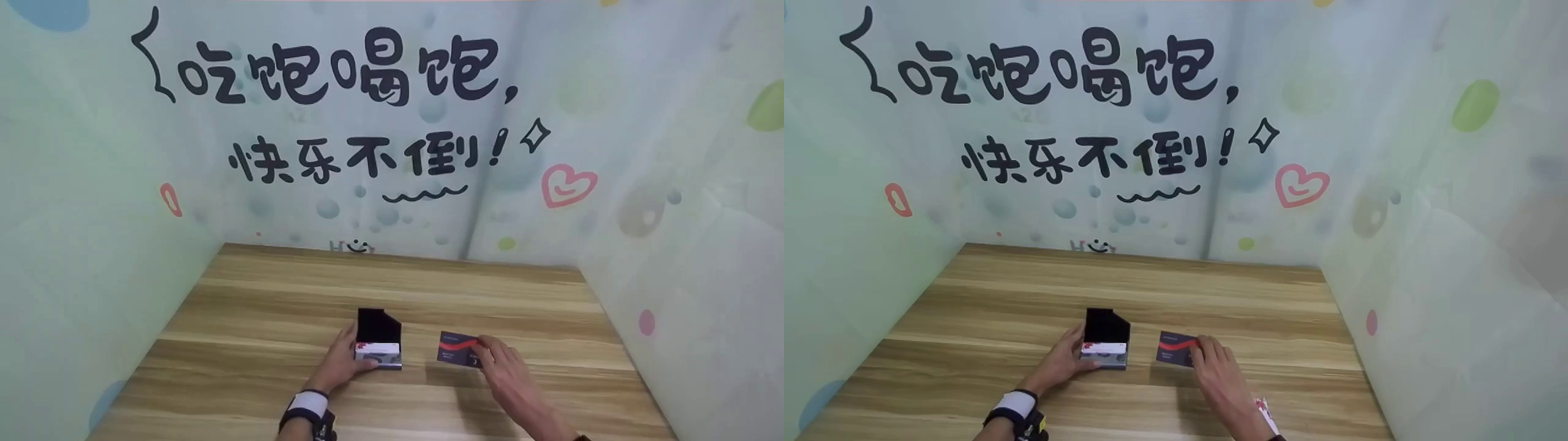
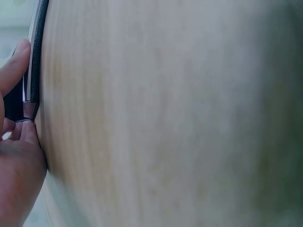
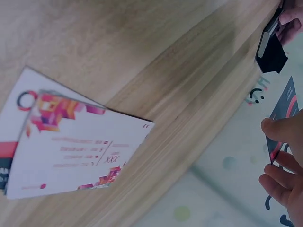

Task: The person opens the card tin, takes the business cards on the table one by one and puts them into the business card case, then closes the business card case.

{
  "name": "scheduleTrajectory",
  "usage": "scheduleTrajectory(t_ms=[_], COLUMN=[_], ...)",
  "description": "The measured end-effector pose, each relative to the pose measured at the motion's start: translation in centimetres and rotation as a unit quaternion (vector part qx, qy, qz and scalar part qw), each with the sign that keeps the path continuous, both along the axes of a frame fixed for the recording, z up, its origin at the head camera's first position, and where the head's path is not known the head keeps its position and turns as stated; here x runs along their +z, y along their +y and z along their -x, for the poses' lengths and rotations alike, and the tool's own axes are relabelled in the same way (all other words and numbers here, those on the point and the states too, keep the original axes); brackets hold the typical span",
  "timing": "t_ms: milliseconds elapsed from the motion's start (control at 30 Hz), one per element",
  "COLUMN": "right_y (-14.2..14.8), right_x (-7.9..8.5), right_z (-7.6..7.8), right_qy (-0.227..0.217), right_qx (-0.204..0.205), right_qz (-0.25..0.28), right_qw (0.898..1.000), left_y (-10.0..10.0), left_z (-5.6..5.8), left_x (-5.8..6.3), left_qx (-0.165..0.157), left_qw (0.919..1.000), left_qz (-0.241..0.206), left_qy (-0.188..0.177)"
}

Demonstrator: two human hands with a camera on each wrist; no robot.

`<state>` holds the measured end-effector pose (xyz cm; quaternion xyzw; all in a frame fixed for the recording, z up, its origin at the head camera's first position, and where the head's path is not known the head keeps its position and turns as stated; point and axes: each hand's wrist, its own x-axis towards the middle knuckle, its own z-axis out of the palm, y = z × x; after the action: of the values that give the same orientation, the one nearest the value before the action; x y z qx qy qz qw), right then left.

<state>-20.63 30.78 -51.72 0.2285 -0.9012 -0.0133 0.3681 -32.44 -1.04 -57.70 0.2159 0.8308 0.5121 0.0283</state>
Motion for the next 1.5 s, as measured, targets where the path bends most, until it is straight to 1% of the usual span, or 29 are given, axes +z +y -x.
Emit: scheduleTrajectory(t_ms=[133, 267, 333, 433, 600, 833, 1000, 1100, 1200, 1367, 1500], right_y=[-0.7, -1.1, -1.3, -1.7, -2.2, -2.8, -3.6, -4.4, -5.2, -6.6, -7.6], right_x=[-0.1, -0.4, -0.6, -0.7, -0.4, 0.0, -0.2, -0.4, -0.5, -0.5, -0.6], right_z=[0.9, 1.9, 2.4, 2.9, 3.7, 4.9, 5.7, 6.3, 6.8, 7.6, 8.0], right_qy=[0.008, 0.001, -0.001, -0.003, -0.013, -0.035, -0.02, -0.006, -0.007, -0.04, -0.066], right_qx=[0.012, 0.019, 0.02, 0.02, 0.027, 0.034, 0.03, 0.035, 0.047, 0.054, 0.047], right_qz=[-0.029, -0.058, -0.061, -0.061, -0.066, -0.094, -0.116, -0.118, -0.11, -0.082, -0.073], right_qw=[0.999, 0.998, 0.998, 0.998, 0.997, 0.994, 0.993, 0.992, 0.993, 0.994, 0.994], left_y=[0.0, 0.0, 0.0, 0.0, 0.0, -0.1, -0.1, -0.1, -0.2, -0.1, -0.1], left_z=[0.0, 0.1, 0.0, 0.0, -0.1, -0.3, -0.2, -0.2, -0.1, -0.1, -0.2], left_x=[-0.1, -0.1, -0.1, -0.1, 0.2, 0.4, 0.3, 0.3, 0.2, 0.3, 0.5], left_qx=[-0.002, -0.004, -0.003, 0.002, 0.006, 0.001, 0.001, -0.001, -0.002, 0.0, 0.002], left_qw=[1.0, 1.0, 1.0, 0.9999, 0.9995, 0.9999, 1.0, 0.9999, 0.9999, 0.9999, 1.0], left_qz=[0.002, -0.001, -0.001, -0.004, -0.008, -0.005, 0.006, 0.007, 0.007, 0.011, 0.007], left_qy=[0.0, 0.0, -0.001, -0.014, -0.031, -0.011, 0.0, 0.009, 0.009, 0.005, -0.001])
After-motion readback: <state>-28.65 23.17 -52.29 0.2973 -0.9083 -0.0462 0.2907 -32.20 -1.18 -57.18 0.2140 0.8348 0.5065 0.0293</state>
